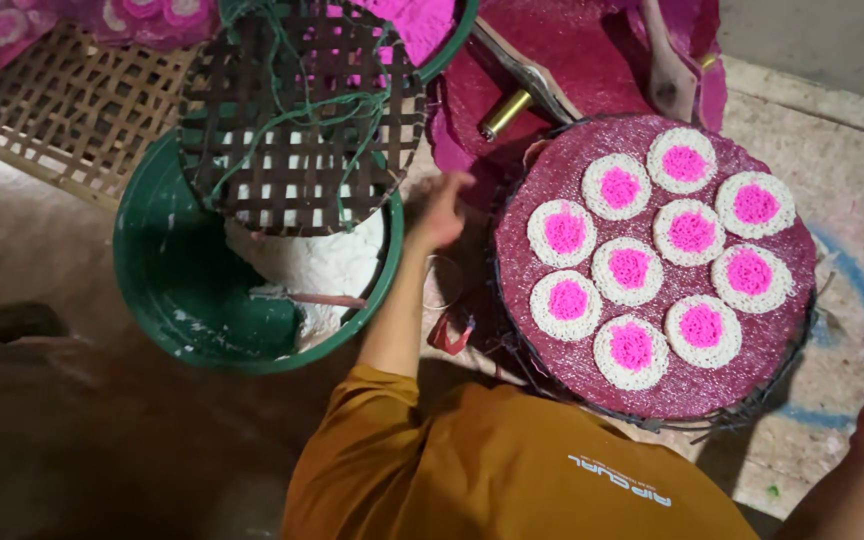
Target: The person assembles pink and white circular items on a perforated tray, then places the tray into a steamer. They later use a wooden tool to scoop pink paste and press it into circular molds on a flat pink surface.
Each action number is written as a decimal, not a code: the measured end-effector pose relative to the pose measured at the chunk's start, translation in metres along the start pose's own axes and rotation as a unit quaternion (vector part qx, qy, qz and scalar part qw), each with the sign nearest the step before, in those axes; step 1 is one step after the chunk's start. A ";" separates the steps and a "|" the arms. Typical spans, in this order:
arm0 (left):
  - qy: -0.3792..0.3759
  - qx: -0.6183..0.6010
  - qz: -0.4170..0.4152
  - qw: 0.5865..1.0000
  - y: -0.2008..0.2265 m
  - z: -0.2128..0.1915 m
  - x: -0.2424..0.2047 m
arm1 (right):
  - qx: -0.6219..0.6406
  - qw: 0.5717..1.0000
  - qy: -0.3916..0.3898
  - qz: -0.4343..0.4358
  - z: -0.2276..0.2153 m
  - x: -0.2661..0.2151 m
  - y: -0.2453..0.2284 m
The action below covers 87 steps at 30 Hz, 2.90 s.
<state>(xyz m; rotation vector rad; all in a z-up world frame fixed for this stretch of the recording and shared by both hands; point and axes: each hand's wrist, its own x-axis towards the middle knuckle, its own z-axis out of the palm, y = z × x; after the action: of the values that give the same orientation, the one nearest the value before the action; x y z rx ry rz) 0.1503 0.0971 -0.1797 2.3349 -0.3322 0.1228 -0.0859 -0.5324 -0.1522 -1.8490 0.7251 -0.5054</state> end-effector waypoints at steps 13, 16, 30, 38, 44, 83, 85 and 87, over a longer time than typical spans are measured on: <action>0.391 0.156 -0.063 0.905 -0.070 0.004 0.070 | -0.034 0.990 0.039 -0.128 -0.026 -0.049 -0.007; 0.368 0.074 -0.087 0.923 -0.041 0.005 0.046 | -0.031 0.991 0.041 -0.120 -0.030 -0.048 -0.003; -0.050 -0.540 -0.304 0.783 0.009 0.047 0.002 | -0.057 0.984 -0.049 -0.161 0.059 -0.044 -0.049; 0.131 0.138 0.004 0.982 -0.016 0.093 -0.004 | -0.074 0.981 -0.039 -0.178 0.045 -0.058 -0.049; 0.200 0.079 0.055 0.975 -0.021 0.059 -0.007 | -0.046 0.976 -0.055 -0.204 0.044 -0.062 -0.065; 0.014 -0.706 -0.317 0.633 0.074 0.044 -0.086 | 0.201 0.975 -0.081 0.055 0.050 0.005 -0.008; -0.016 -0.740 -0.285 0.609 0.095 0.042 -0.073 | 0.245 0.931 -0.181 0.200 0.062 -0.028 0.036; -0.043 -0.763 -0.264 0.589 0.114 0.041 -0.067 | 0.342 0.859 -0.185 0.333 0.085 -0.055 0.059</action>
<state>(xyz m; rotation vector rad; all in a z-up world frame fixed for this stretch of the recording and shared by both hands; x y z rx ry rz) 0.0542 0.0046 -0.1438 0.5843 0.2289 -0.4306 -0.0866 -0.4538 -0.2392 -0.8954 0.7377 0.0673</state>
